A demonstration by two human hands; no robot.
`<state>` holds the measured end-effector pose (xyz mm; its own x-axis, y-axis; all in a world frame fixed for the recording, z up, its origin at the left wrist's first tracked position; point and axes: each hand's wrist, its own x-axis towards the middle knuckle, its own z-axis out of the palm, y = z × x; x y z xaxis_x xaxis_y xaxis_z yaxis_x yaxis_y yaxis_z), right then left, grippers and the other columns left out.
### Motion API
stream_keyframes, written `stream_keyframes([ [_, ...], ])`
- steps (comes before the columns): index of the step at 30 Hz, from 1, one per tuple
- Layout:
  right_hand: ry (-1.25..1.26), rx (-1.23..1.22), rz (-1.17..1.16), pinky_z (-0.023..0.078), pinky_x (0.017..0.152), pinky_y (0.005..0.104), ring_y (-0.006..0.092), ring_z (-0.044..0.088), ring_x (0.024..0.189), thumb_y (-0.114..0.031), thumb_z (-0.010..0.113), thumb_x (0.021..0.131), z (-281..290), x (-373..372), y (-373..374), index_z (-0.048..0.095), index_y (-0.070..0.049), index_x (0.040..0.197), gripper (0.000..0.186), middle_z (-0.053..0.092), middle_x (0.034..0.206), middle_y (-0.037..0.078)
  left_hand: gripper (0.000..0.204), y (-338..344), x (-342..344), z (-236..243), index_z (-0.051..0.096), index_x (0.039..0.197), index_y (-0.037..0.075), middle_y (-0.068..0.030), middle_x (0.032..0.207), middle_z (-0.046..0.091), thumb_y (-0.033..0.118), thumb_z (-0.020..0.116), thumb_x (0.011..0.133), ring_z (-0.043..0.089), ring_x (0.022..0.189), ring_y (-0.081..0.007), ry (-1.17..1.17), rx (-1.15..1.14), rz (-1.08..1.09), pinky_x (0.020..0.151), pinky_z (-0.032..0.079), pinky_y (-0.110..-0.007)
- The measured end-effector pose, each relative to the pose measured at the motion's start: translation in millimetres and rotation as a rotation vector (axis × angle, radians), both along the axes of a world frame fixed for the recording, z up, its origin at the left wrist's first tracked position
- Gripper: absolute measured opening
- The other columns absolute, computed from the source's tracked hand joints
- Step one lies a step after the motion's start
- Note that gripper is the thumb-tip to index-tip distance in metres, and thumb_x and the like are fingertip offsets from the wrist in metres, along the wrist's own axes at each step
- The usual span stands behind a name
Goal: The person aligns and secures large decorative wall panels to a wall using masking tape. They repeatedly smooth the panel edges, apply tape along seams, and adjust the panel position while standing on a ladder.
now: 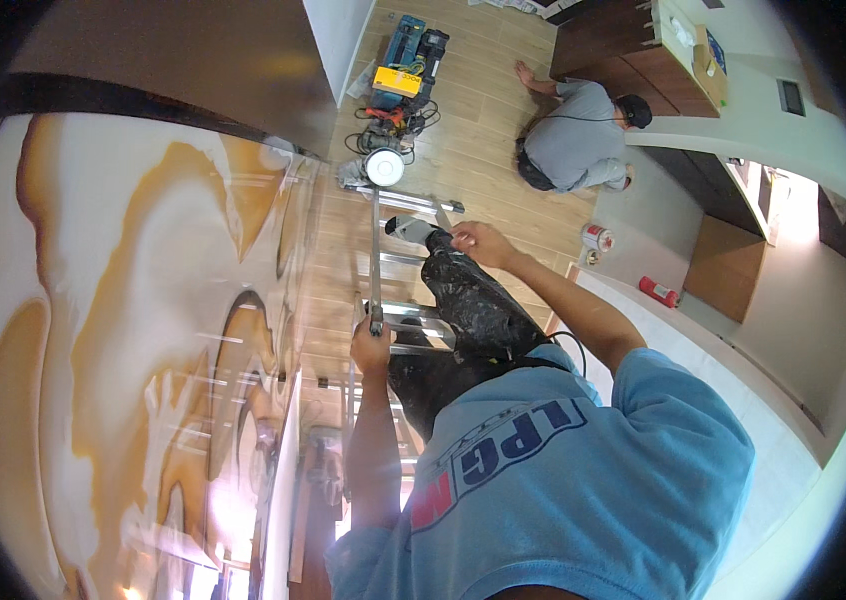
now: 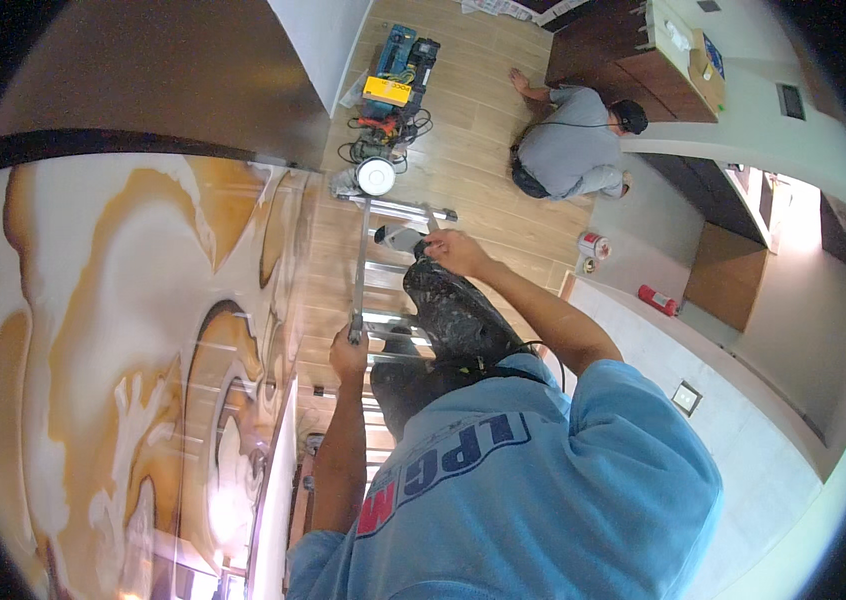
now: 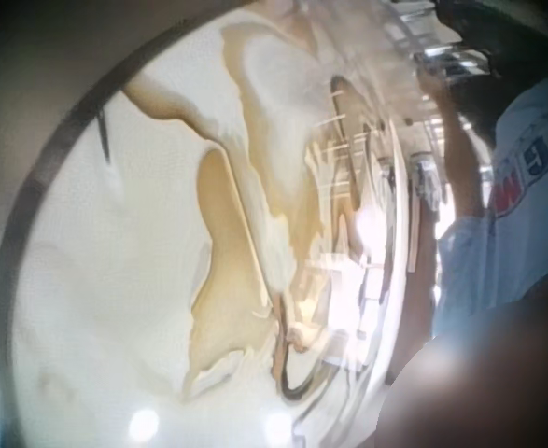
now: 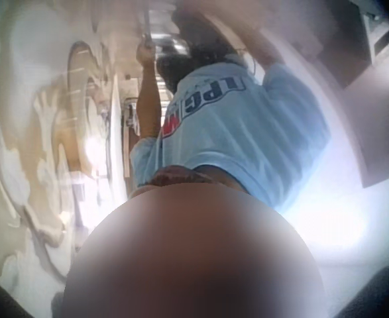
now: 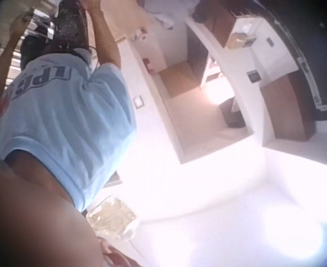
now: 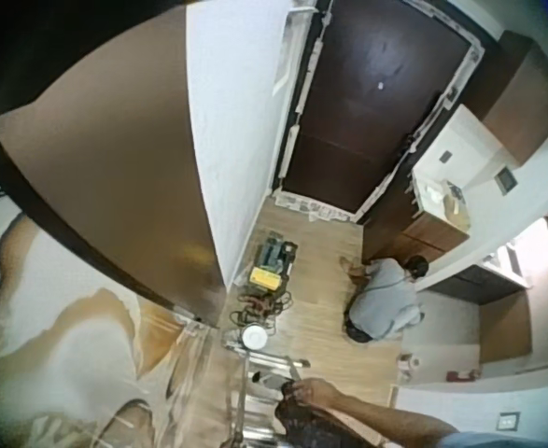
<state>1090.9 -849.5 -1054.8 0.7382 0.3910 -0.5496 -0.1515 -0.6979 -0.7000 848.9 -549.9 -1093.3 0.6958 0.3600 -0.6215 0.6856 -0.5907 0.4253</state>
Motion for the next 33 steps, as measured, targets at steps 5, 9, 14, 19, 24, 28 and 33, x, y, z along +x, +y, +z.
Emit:
stream_keyframes([
  [5, -0.132, -0.137, -0.08, 0.058, 0.085, 0.0431, 0.0313, 0.074, 0.094, -0.03, 0.068, 0.099, 6, 0, -61, 0.071, -0.001, 0.124, 0.038, 0.076, 0.108, 0.019, 0.05, 2, -5, -2, 0.072, 0.13, 0.012, -0.0163, 0.123, 0.072, 0.041, 0.079, 0.089, 0.071, 0.11, -0.038, -0.026, -0.031, -0.037, 0.094, 0.056, -0.05],
  [9, -0.098, -0.097, -0.144, 0.056, 0.08, 0.0427, 0.0286, 0.07, 0.086, -0.03, 0.068, 0.1, -3, -28, -68, 0.071, 0.0, 0.114, 0.033, 0.074, 0.098, 0.018, 0.049, 15, -23, -2, 0.072, 0.126, 0.007, -0.0171, 0.11, 0.076, 0.044, 0.076, 0.095, 0.073, 0.102, -0.0327, 0.005, -0.292, 0.198, 0.091, 0.057, -0.044],
  [14, 0.097, 0.091, 0.002, 0.056, 0.095, 0.0398, 0.0295, 0.074, 0.104, -0.027, 0.067, 0.102, -10, -34, -40, 0.069, 0.003, 0.13, 0.041, 0.076, 0.114, 0.021, 0.03, 30, -55, -2, 0.076, 0.109, 0.009, -0.0171, 0.101, 0.078, 0.036, 0.071, 0.098, 0.075, 0.094, -0.0303, 0.067, -0.026, 0.016, 0.084, 0.059, -0.044],
  [19, -0.016, 0.322, -0.071, 0.053, 0.098, 0.0389, 0.0253, 0.068, 0.113, -0.014, 0.068, 0.099, 22, 21, 26, 0.067, 0.002, 0.13, 0.035, 0.072, 0.119, 0.017, 0.034, 42, -41, 22, 0.073, 0.118, 0.008, -0.0092, 0.1, 0.077, 0.034, 0.074, 0.096, 0.072, 0.092, -0.0197, -0.046, -0.303, 0.302, 0.084, 0.059, -0.037],
  [24, -0.24, 0.644, 0.092, 0.051, 0.105, 0.0371, 0.0247, 0.068, 0.116, -0.005, 0.064, 0.102, 151, 107, 136, 0.065, 0.0, 0.135, 0.033, 0.071, 0.126, 0.016, 0.028, 55, -11, 98, 0.072, 0.117, 0.005, -0.015, 0.108, 0.076, 0.027, 0.067, 0.101, 0.073, 0.094, -0.0289, -0.419, -0.087, 0.388, 0.088, 0.058, -0.037],
  [28, -0.484, 0.952, 0.251, 0.051, 0.104, 0.0377, 0.027, 0.068, 0.114, 0.001, 0.064, 0.098, 294, 148, 195, 0.066, 0.002, 0.13, 0.032, 0.07, 0.124, 0.017, 0.034, 46, -10, 143, 0.07, 0.128, 0.003, -0.0164, 0.115, 0.075, 0.027, 0.067, 0.104, 0.075, 0.103, -0.0274, -0.426, 0.047, 0.461, 0.091, 0.059, -0.039],
  [33, -0.727, 1.165, 0.484, 0.052, 0.1, 0.0378, 0.0314, 0.068, 0.11, 0.002, 0.072, 0.088, 452, 152, 230, 0.067, 0.002, 0.129, 0.041, 0.07, 0.122, 0.019, 0.028, 59, -41, 193, 0.074, 0.121, 0.009, -0.0188, 0.11, 0.076, 0.027, 0.066, 0.101, 0.075, 0.101, -0.0326, -0.405, 0.293, 0.629, 0.087, 0.059, -0.043],
])
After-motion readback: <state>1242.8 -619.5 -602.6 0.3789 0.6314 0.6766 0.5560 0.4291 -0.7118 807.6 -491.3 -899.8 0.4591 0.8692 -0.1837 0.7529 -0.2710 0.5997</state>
